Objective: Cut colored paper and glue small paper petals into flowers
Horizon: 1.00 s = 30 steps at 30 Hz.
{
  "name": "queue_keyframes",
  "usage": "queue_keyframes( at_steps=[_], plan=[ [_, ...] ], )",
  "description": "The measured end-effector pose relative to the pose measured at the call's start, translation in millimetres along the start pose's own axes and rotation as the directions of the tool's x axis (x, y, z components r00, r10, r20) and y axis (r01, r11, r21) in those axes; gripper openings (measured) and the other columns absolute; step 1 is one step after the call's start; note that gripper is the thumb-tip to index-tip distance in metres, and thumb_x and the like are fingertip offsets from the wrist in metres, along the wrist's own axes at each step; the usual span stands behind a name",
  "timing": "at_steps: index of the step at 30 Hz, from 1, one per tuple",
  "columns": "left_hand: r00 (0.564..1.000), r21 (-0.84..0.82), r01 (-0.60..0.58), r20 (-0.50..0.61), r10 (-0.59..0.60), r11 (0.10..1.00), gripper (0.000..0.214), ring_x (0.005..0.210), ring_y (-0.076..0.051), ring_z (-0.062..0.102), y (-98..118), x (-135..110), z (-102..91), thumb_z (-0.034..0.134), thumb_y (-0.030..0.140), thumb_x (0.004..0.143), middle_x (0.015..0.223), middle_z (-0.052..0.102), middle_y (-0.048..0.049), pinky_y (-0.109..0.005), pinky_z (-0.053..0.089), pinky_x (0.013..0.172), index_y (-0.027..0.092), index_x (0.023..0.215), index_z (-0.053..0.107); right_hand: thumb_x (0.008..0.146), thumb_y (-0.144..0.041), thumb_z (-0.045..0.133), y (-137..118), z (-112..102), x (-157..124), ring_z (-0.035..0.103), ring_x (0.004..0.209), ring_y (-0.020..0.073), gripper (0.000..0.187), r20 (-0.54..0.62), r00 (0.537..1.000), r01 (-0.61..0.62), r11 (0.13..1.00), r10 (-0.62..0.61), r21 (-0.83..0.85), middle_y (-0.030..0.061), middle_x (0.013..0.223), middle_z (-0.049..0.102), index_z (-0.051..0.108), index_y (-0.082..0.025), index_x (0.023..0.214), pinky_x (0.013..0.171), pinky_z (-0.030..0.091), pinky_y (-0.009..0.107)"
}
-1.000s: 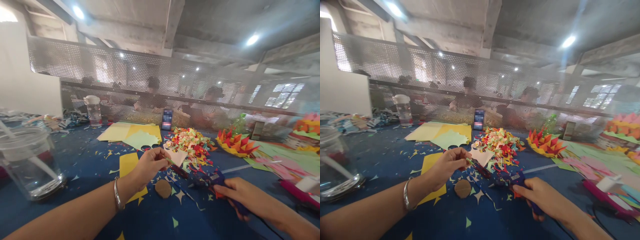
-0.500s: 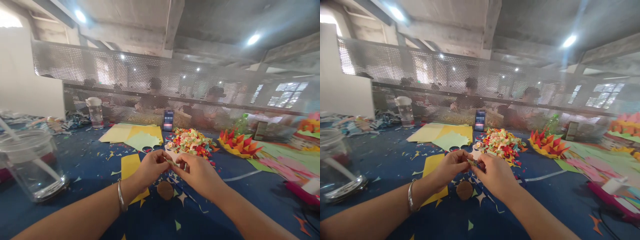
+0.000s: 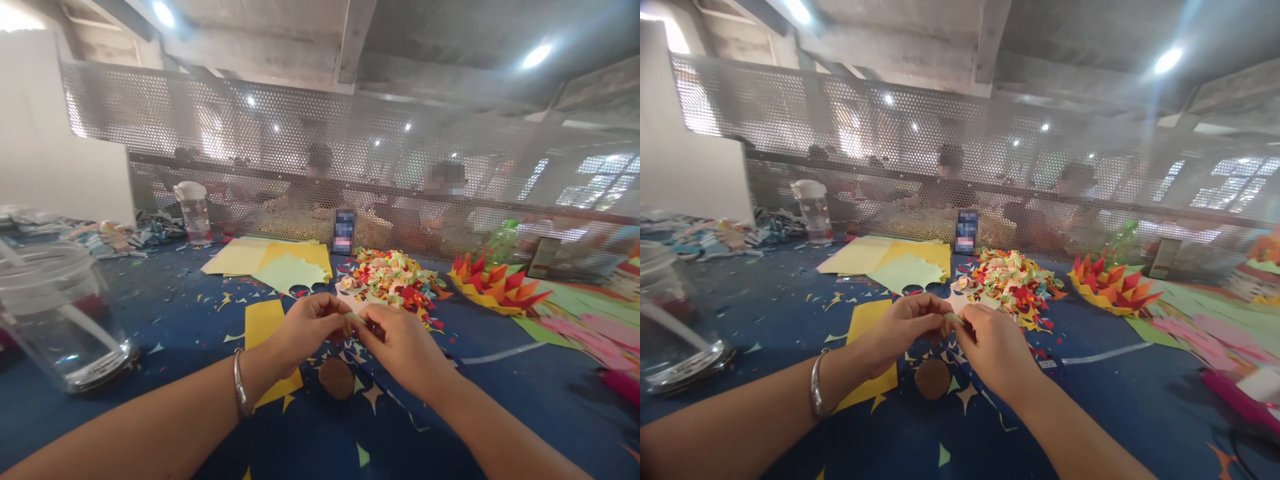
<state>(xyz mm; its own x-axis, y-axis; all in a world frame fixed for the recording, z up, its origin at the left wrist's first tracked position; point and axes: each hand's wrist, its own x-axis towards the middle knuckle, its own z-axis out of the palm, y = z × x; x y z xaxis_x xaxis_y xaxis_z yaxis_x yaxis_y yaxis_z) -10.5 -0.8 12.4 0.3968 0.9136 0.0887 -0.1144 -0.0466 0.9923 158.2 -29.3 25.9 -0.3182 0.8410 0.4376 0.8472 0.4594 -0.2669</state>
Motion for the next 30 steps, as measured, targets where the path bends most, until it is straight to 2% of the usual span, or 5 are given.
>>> queue_keyframes(
  at_steps=[7,11,16,21,30],
  plan=[
    [0.995,-0.013,-0.026,0.094,0.027,1.0,0.02,0.067,-0.012,0.057,6,0,-1.4,0.062,0.015,0.063,0.073,0.064,-0.0012,-0.026,0.044,0.068,0.014,0.083,0.062,0.089,-0.029,0.047,1,-2,-4,0.04,0.053,0.0117,0.026,-0.026,0.999,0.019,0.998,-0.018,0.064,-0.0027,0.058,0.045,0.045,-0.02,0.064,0.049,0.026,0.025],
    [0.983,0.052,-0.076,0.17,0.066,0.996,0.016,0.069,-0.012,0.056,4,1,-3.0,0.065,0.021,0.068,0.073,0.063,-0.0019,-0.027,0.043,0.069,0.014,0.081,0.061,0.088,-0.027,0.048,1,-2,-5,0.039,0.052,0.011,0.026,-0.019,1.0,0.014,0.996,-0.012,0.093,-0.0032,0.058,0.043,0.044,-0.02,0.064,0.049,0.027,0.025],
    [0.973,0.175,-0.15,0.2,0.114,0.973,0.017,0.069,-0.012,0.054,-1,4,-6.7,0.066,0.027,0.072,0.075,0.061,-0.0006,-0.027,0.042,0.066,0.016,0.083,0.059,0.085,-0.024,0.049,0,-2,-5,0.04,0.053,0.0107,0.026,-0.02,1.0,0.008,0.99,-0.005,0.139,-0.0033,0.058,0.043,0.041,-0.02,0.061,0.048,0.028,0.024],
    [0.971,0.276,-0.188,0.194,0.137,0.943,0.013,0.069,-0.012,0.053,0,4,-9.4,0.062,0.026,0.073,0.074,0.06,-0.0007,-0.027,0.041,0.065,0.017,0.082,0.059,0.085,-0.02,0.049,-1,-2,-6,0.042,0.055,0.011,0.019,-0.006,1.0,0.022,0.982,-0.022,0.185,-0.0021,0.061,0.048,0.05,-0.019,0.066,0.048,0.03,0.024],
    [0.989,0.248,-0.146,0.069,0.132,0.958,0.016,0.063,-0.012,0.052,1,4,-11.8,0.064,0.032,0.072,0.067,0.06,-0.0007,-0.025,0.04,0.061,0.017,0.073,0.058,0.087,-0.023,0.049,0,-4,-8,0.045,0.054,0.0105,0.011,0.051,0.999,-0.034,0.914,0.014,0.404,-0.0018,0.063,0.053,0.059,-0.018,0.085,0.048,0.037,0.023]
  ],
)
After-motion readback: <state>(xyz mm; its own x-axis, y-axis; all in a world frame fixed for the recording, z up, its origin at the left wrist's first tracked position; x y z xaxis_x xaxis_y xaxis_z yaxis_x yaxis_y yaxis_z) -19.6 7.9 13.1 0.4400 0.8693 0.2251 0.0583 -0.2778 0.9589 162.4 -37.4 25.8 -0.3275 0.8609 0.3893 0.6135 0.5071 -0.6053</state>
